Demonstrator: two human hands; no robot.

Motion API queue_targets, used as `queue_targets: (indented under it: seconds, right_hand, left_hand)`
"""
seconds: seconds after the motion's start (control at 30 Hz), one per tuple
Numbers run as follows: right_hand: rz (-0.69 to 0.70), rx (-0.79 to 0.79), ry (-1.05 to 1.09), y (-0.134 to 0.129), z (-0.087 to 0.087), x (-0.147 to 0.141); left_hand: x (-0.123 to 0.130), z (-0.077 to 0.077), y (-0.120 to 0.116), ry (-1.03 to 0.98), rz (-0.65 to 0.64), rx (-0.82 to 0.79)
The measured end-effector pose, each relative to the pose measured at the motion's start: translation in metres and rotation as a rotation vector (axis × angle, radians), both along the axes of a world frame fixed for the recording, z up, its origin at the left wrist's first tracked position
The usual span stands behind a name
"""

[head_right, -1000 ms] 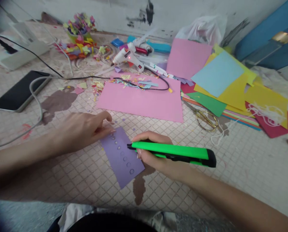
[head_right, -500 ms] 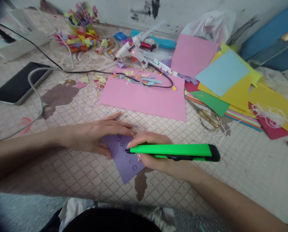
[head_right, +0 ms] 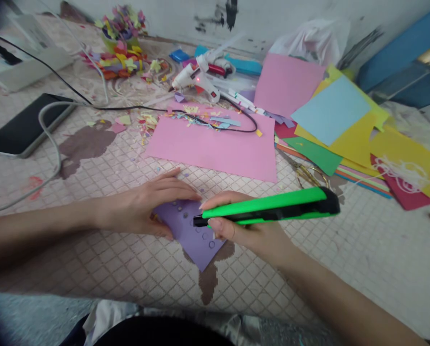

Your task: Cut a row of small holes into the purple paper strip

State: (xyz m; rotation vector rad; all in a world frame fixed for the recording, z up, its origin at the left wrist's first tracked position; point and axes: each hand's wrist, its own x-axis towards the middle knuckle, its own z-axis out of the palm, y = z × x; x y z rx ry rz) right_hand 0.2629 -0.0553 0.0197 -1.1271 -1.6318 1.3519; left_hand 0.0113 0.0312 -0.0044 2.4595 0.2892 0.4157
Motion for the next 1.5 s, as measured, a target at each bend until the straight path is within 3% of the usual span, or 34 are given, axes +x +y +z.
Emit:
queue_targets:
  seconds: [0.17,0.5,1.5]
  right_hand:
    - [-0.028,0.113,-0.095,-0.002,-0.003,-0.005]
    - [0.042,0.215,-0.138,0.003,-0.013,-0.007]
    - [0.098,0.237,-0.194,0.006,-0.009,-0.008]
  left_hand:
    - [0.000,-0.001,0.001,-0.024,-0.008,-0.017]
    - [-0.001,-0.004,0.002,-0.060,-0.027,0.022]
    - [-0.001,-0.002,0.003,-0.052,-0.023,-0.010]
